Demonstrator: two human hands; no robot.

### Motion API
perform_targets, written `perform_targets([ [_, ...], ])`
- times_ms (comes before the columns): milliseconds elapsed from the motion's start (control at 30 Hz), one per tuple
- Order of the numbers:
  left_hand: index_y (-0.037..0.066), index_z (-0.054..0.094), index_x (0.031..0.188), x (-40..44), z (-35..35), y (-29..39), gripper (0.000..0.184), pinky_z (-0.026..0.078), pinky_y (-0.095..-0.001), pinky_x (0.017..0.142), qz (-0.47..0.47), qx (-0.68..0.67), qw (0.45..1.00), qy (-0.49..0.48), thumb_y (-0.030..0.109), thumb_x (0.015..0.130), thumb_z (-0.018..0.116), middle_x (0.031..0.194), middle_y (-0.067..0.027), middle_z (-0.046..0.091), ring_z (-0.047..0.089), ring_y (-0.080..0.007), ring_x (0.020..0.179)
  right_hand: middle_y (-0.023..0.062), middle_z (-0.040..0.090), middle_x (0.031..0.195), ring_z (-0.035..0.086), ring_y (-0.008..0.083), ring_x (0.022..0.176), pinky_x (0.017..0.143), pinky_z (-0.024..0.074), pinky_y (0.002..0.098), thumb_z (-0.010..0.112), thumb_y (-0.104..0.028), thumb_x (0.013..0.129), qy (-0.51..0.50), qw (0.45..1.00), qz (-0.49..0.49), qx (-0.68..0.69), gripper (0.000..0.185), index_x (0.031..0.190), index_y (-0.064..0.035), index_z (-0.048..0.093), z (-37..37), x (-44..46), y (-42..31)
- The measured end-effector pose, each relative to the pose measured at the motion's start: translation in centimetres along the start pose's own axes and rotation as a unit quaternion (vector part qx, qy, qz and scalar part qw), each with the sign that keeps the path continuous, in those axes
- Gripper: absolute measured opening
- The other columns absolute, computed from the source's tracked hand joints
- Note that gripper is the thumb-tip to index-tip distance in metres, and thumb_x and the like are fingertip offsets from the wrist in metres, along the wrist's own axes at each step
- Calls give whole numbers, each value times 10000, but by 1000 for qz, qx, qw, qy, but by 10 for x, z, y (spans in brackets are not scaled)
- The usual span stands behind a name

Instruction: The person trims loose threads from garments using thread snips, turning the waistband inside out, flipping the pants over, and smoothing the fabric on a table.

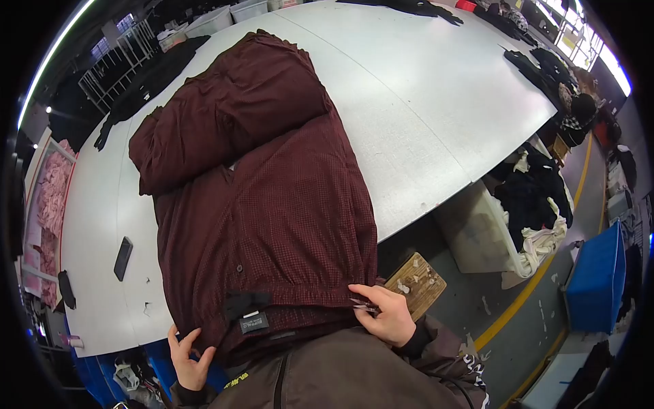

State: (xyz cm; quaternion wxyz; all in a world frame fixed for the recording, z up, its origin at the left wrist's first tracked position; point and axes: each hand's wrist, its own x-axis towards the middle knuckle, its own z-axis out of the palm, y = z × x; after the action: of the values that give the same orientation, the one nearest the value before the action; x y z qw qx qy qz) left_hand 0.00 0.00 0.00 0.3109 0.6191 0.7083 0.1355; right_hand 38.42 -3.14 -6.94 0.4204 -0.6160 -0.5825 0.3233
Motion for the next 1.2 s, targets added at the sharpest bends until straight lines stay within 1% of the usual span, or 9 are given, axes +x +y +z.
perform_targets([
  [133, 17, 606, 1131, -1, 20, 5, 496, 476, -284, 727, 176, 52, 980, 77, 83, 660, 750, 1402, -208, 311, 557, -249, 838, 74, 638, 845, 548, 163, 623, 579, 443, 233, 666, 16, 693, 17, 1000, -17, 12, 443, 1130, -35, 624, -8, 7, 7],
  [500, -45, 628, 990, 6, 19, -6, 311, 448, -263, 723, 178, 39, 973, 139, -80, 681, 642, 1346, -171, 374, 558, -217, 831, 77, 634, 837, 538, 171, 612, 560, 427, 247, 664, 31, 685, 18, 997, -31, -63, 390, 1070, -24, 649, -10, 12, -5],
  [733, -32, 624, 972, 35, 18, -42, 162, 433, -272, 787, 174, -319, 923, 122, 10, 835, 550, 1085, -138, 556, 560, -205, 832, 76, 638, 873, 543, 143, 634, 567, 430, 227, 560, 63, 783, 11, 995, 71, 69, 267, 1033, 24, 644, -7, 23, 26],
  [800, 12, 610, 1055, 51, 25, -43, 228, 434, -295, 816, 81, -674, 733, 46, 148, 950, 460, 993, -110, 594, 561, -206, 835, 59, 643, 974, 593, 148, 808, 747, 462, 234, 500, -56, 901, 42, 882, 161, 440, 255, 1130, 8, 592, -4, 39, 33],
  [867, 41, 590, 1111, 80, 21, 16, 303, 437, -309, 815, -61, -769, 627, 104, 261, 989, 419, 964, -84, 609, 557, -185, 820, 89, 642, 1007, 579, 138, 751, 712, 458, 208, 480, -126, 921, 72, 791, 173, 582, 247, 1108, -25, 607, -8, 69, 46],
  [967, 26, 591, 1081, 113, 23, 33, 280, 441, -299, 784, 12, -747, 663, 41, 239, 959, 458, 956, -82, 616, 545, -154, 787, 46, 635, 952, 574, 137, 765, 706, 452, 236, 516, -208, 943, 201, 642, 244, 698, 252, 1118, -50, 605, 2, 137, -47],
  [1000, 24, 592, 1075, 133, 31, 23, 265, 439, -290, 772, 20, -701, 713, 23, 223, 942, 480, 956, -83, 614, 543, -153, 783, 46, 635, 952, 574, 137, 765, 706, 452, 236, 516, -208, 943, 199, 645, 236, 699, 252, 1118, -50, 605, 1, 146, -35],
  [1133, 15, 599, 1049, 192, 55, -18, 228, 434, -255, 726, 28, -481, 876, -30, 160, 876, 568, 956, -85, 607, 533, -149, 768, 42, 634, 939, 586, 155, 796, 712, 449, 240, 513, -183, 950, 2, 945, 155, 287, 245, 1124, -39, 606, 7, 207, 88],
  [1200, 12, 601, 1039, 185, 36, 0, 229, 434, -254, 720, 84, -419, 903, 38, 163, 869, 576, 938, -80, 609, 534, -150, 767, 46, 636, 934, 588, 158, 798, 713, 447, 238, 505, -145, 937, 39, 966, 80, 243, 231, 1110, -33, 611, 6, 210, 58],
])
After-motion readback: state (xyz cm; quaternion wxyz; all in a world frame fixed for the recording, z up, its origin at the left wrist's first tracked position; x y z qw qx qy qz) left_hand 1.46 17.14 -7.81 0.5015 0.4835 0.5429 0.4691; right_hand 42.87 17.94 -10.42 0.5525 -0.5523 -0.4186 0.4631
